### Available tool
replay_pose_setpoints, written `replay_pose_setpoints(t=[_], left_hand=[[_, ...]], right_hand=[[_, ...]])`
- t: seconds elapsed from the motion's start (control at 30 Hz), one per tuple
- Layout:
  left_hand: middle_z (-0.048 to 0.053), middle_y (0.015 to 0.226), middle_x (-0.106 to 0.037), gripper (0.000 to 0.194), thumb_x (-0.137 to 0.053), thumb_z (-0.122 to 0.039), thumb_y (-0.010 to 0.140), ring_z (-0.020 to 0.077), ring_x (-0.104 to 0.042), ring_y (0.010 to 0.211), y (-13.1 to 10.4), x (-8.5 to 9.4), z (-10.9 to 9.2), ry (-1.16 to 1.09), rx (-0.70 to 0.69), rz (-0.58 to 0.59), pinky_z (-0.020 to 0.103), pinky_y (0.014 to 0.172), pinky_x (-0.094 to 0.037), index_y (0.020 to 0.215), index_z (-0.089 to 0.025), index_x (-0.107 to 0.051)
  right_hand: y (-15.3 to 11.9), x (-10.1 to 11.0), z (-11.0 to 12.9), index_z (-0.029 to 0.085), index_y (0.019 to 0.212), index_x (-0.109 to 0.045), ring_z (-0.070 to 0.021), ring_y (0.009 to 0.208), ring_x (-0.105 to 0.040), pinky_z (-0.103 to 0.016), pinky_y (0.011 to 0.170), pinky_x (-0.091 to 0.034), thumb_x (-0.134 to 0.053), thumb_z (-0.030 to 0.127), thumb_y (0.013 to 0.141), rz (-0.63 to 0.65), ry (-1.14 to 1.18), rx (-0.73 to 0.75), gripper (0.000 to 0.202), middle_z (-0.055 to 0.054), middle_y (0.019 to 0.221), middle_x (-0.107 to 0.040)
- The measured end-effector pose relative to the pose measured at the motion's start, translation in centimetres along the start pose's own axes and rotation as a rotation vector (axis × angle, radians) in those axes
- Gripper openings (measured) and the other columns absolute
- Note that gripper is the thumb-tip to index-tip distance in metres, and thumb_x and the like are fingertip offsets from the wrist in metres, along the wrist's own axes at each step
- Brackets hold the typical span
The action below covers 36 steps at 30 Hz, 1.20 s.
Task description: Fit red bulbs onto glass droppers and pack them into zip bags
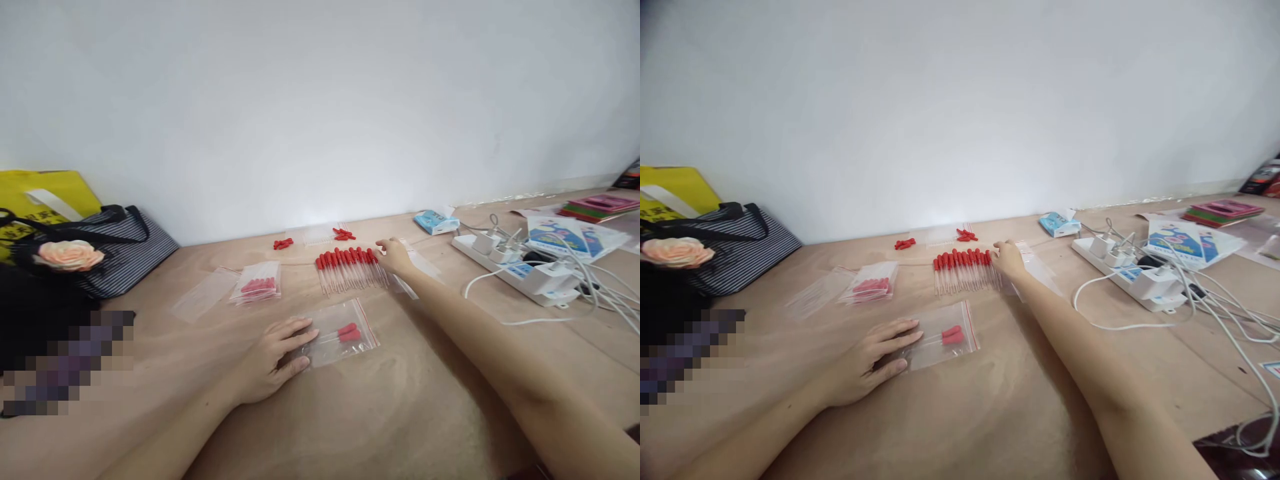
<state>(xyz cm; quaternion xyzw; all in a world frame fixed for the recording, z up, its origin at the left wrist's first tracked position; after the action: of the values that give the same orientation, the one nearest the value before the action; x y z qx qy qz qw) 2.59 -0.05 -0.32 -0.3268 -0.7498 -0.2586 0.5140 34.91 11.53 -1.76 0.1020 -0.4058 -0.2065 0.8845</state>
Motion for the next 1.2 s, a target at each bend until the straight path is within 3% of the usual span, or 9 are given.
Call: replay_pose_setpoints(t=[0.1,0.23,0.43,0.53,0.63,0.77,0.9,1.03,1.2], left_hand=[[0.001,0.135,-0.038,0.04,-0.042,-0.036,0.086,0.0238,-0.033,0.123,-0.1,-0.2,0.4,-0.008,-0.022,-0.002,0.046,0.1,-0.03,0.125,-0.033,-0.041],[0.001,0.136,-0.036,0.041,-0.042,-0.037,0.086,0.0234,-0.033,0.124,-0.3,-0.3,0.5,-0.025,-0.018,0.006,0.046,0.1,-0.029,0.126,-0.034,-0.04],[0.0,0.135,-0.038,0.04,-0.043,-0.037,0.085,0.0239,-0.034,0.123,-0.2,-0.4,0.6,-0.049,-0.028,-0.021,0.046,0.1,-0.03,0.125,-0.035,-0.042],[0.001,0.134,-0.04,0.039,-0.043,-0.037,0.085,0.0241,-0.035,0.123,-0.1,-0.4,0.5,-0.046,-0.026,-0.024,0.046,0.099,-0.031,0.124,-0.034,-0.043],[0.002,0.134,-0.039,0.039,-0.043,-0.036,0.085,0.0244,-0.035,0.123,0.0,-0.2,0.3,-0.031,-0.005,-0.003,0.046,0.099,-0.031,0.124,-0.032,-0.044],[0.002,0.133,-0.04,0.039,-0.043,-0.036,0.085,0.0241,-0.036,0.122,0.1,0.1,-0.1,-0.02,-0.002,-0.017,0.045,0.099,-0.032,0.123,-0.032,-0.045],[0.002,0.133,-0.042,0.043,-0.043,-0.036,0.085,0.0231,-0.037,0.121,0.0,0.2,-0.3,-0.019,0.0,-0.034,0.044,0.099,-0.031,0.127,-0.031,-0.039],[0.004,0.134,-0.04,0.051,-0.043,-0.038,0.085,0.0235,-0.036,0.121,-0.1,0.2,-0.2,-0.018,0.008,-0.035,0.043,0.1,-0.031,0.133,-0.028,-0.029],[0.005,0.135,-0.038,0.054,-0.041,-0.039,0.085,0.0237,-0.035,0.122,-0.1,0.1,-0.1,-0.005,0.02,-0.014,0.043,0.1,-0.031,0.135,-0.027,-0.024]], right_hand=[[1.4,-1.4,-0.3,0.012,0.084,-0.065,-0.0231,0.095,-0.052,-0.031,0.084,-0.036,-0.054,0.025,0.071,0.018,0.015,-0.032,0.022,-0.014,0.089,-0.06],[2.1,-2.4,-0.2,0.015,0.065,-0.064,-0.0233,0.088,-0.055,-0.032,0.078,-0.038,-0.057,0.027,0.067,0.035,0.08,-0.086,0.014,-0.011,0.078,-0.062],[1.6,0.0,0.6,0.016,0.064,-0.054,-0.014,0.058,-0.054,-0.026,0.056,-0.041,-0.051,0.037,0.072,0.036,0.305,-0.151,0.022,-0.005,0.062,-0.06],[-0.5,1.9,0.8,0.018,0.07,-0.048,-0.0089,0.049,-0.05,-0.022,0.048,-0.039,-0.045,0.045,0.076,0.026,0.458,-0.149,0.028,-0.002,0.063,-0.06],[-3.9,2.9,0.9,0.019,0.068,-0.045,-0.0074,0.045,-0.046,-0.021,0.044,-0.037,-0.053,0.052,0.07,0.012,0.772,-0.168,0.034,0.001,0.059,-0.056],[-8.1,2.7,1.2,0.02,0.069,-0.046,-0.0084,0.047,-0.049,-0.022,0.045,-0.039,-0.058,0.054,0.066,0.04,0.935,-0.277,0.036,0.001,0.062,-0.055],[-10.0,1.8,2.0,0.021,0.07,-0.045,-0.0099,0.049,-0.052,-0.024,0.048,-0.043,-0.062,0.051,0.063,0.06,1.047,-0.374,0.035,0.001,0.065,-0.057],[-11.1,1.0,3.0,0.02,0.069,-0.047,-0.0123,0.057,-0.058,-0.027,0.056,-0.048,-0.063,0.048,0.065,0.167,1.149,-0.384,0.032,-0.001,0.068,-0.059],[-12.4,1.0,4.0,0.018,0.077,-0.055,-0.0104,0.059,-0.059,-0.025,0.058,-0.048,-0.069,0.04,0.061,0.477,1.097,-0.246,0.03,0.0,0.072,-0.062]])
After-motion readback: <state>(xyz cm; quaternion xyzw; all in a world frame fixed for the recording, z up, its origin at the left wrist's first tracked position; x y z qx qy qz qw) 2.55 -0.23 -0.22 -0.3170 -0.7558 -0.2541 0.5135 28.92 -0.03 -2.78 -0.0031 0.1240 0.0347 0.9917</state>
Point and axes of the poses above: each hand's wrist, its own y-axis towards the middle knuckle, its own x-axis out of the back of the hand, z = x × y, the point moved 1 cm from there along y, towards the middle knuckle
